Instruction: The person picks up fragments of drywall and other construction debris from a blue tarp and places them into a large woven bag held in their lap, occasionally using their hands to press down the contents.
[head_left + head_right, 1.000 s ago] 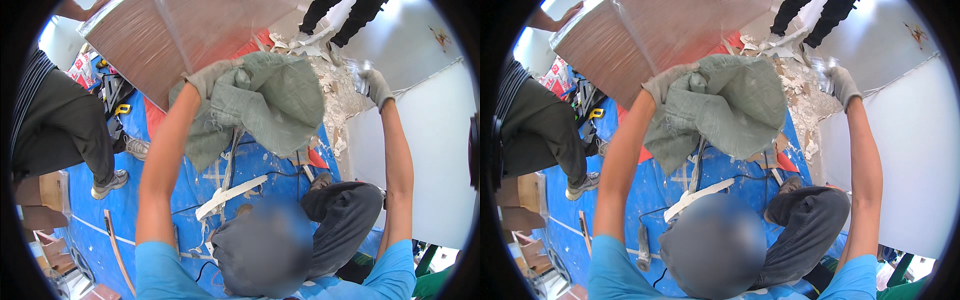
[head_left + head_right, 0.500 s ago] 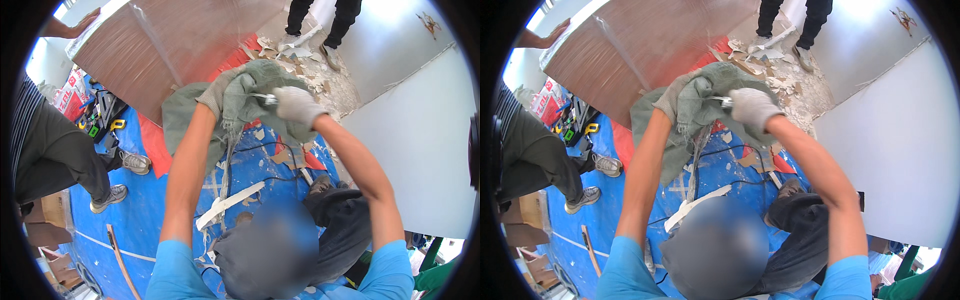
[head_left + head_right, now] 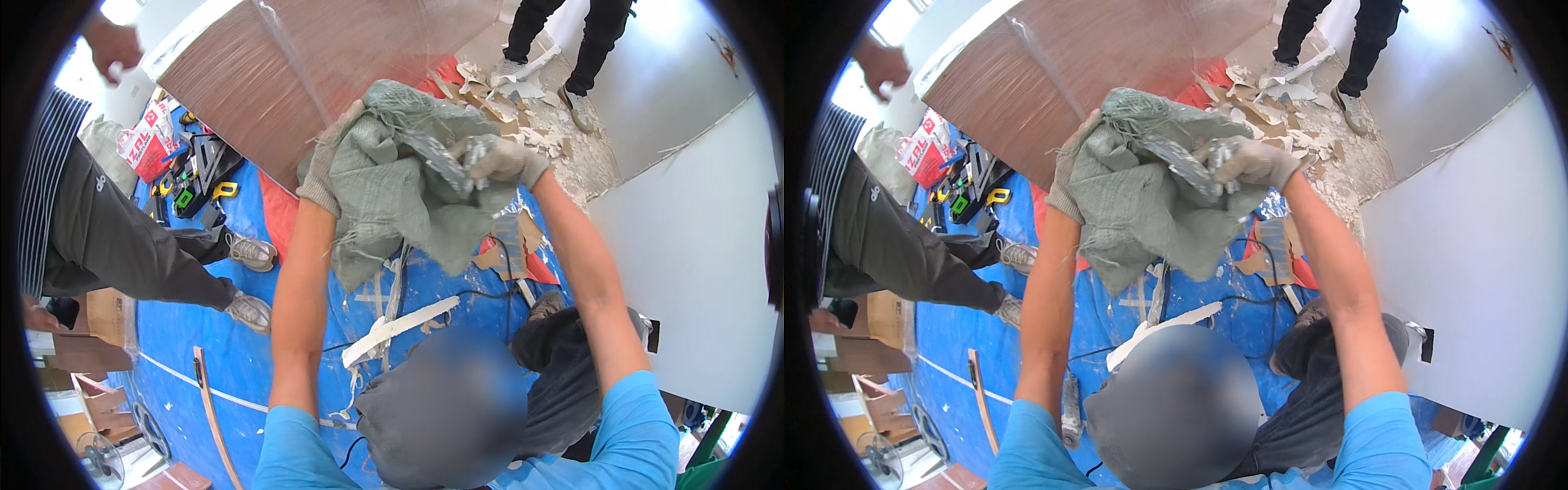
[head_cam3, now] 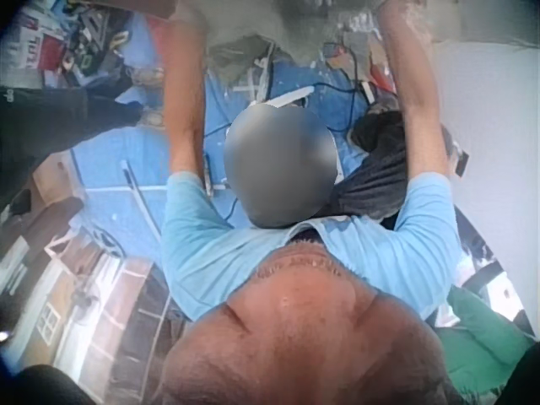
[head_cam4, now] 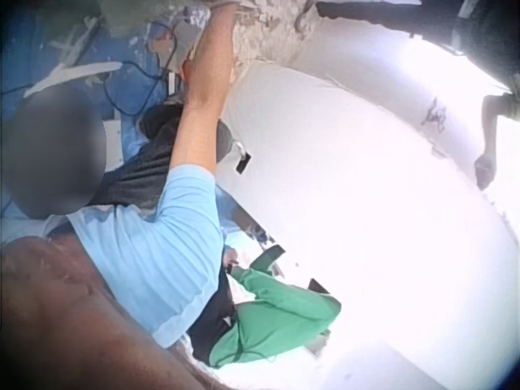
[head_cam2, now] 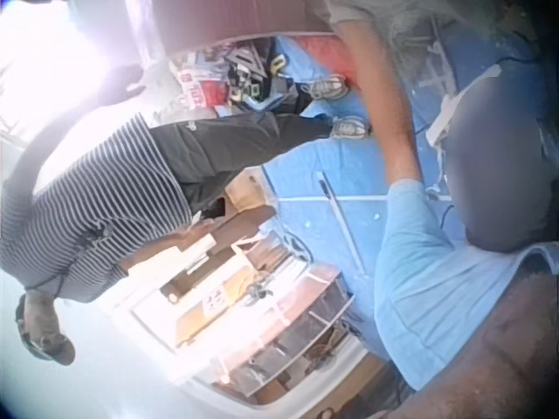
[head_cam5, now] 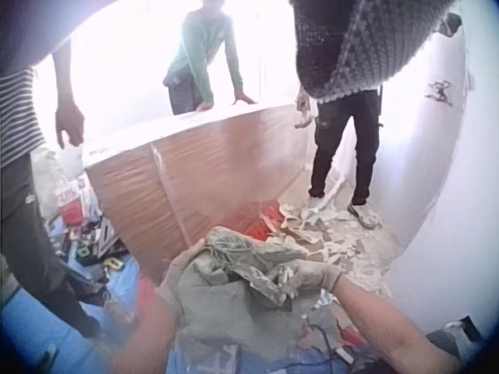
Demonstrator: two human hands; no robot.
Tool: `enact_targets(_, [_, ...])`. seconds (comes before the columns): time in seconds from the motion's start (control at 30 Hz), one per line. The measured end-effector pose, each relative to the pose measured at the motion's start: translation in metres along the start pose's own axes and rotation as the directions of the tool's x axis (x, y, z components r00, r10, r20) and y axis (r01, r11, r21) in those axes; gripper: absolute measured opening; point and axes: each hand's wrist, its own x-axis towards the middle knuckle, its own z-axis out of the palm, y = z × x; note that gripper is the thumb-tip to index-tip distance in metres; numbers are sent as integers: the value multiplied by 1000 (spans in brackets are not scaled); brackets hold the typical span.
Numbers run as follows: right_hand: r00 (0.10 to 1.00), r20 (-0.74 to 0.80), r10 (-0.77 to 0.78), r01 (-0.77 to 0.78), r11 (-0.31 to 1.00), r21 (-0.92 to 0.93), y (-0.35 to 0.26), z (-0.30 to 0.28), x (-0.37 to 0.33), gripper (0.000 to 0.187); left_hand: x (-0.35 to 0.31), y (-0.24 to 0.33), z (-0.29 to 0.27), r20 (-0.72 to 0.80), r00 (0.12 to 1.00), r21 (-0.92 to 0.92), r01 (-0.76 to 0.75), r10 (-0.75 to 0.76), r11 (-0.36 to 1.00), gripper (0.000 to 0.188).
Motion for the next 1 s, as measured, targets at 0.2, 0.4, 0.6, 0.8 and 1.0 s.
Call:
enact_targets(0.2, [931, -316, 185, -363, 346, -865, -1, 21, 35, 68, -1, 9, 1, 44, 969, 16, -245, 244, 969, 36])
enact_targets(0.4, [908, -396, -138, 22, 959, -283, -19, -3, 26, 56, -24, 25, -27, -22, 953, 40, -301, 302, 953, 54])
enact_targets(0.6, [569, -791, -225, 34, 967, -251, 18, 2, -11, 63, -41, 32, -3, -81, 902, 64, -421, 425, 905, 63])
enact_targets(0.8, [858, -503, -99, -375, 549, -747, 118, 82, -3, 32, -35, 6, 27, -217, 791, 269, -516, 573, 814, 60])
enact_targets(1.0, [790, -492, -366, 85, 860, -504, -70, 14, 22, 20, -97, 46, -51, -144, 796, 378, -505, 588, 776, 49])
